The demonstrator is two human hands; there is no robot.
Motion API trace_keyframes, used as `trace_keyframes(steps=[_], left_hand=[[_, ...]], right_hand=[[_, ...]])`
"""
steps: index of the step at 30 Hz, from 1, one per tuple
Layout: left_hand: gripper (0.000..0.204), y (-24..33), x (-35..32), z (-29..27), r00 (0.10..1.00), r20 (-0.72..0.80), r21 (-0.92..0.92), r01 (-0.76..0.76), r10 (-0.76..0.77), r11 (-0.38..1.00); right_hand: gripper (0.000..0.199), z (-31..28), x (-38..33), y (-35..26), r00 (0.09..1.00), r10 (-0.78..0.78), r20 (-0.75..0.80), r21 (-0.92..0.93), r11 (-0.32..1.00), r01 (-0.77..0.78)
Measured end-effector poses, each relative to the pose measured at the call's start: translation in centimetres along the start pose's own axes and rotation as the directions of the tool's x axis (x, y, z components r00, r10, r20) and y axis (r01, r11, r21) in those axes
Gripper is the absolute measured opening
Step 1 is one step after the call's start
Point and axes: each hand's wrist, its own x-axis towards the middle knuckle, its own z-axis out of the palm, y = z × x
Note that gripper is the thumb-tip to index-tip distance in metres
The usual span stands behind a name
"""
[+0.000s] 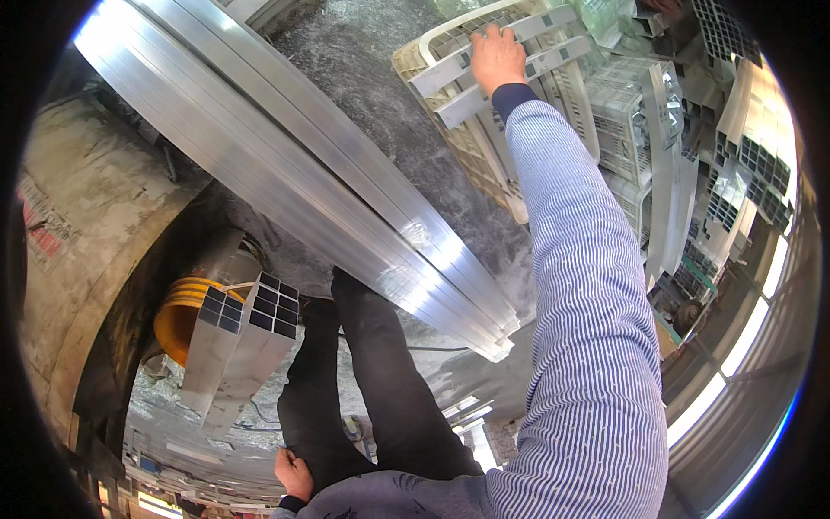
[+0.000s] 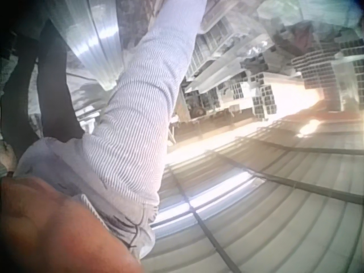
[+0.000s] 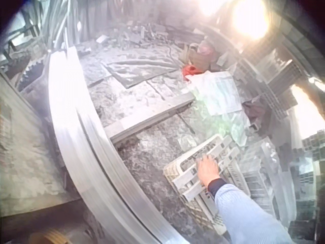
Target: The person repeatedly picks up white aluminum profiles from a stack, places them into a miter saw, and cuts them. After each cut, the person removes the cut piece and places it into a white plastic basket. The process is repeated multiple times throughout the clip.
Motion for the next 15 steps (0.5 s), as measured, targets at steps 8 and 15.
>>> trace_keyframes(steps=[8, 15], left_hand=[[0.005, 0.0, 0.0, 0.1, 0.999, -0.042, -0.031, -0.035, 0.034, 0.999], [0.005, -0.6, -0.1, 0.2, 0.999, -0.038, -0.064, -0.032, 0.029, 0.997]], right_hand=[[0.024, 1.2, -0.6, 2.2, 0.992, 0.033, 0.122, 0.048, 0.998, -0.039], [0.052, -1.0, -1.4, 1.5, 0.945, 0.287, 0.158, 0.217, 0.923, -0.317]])
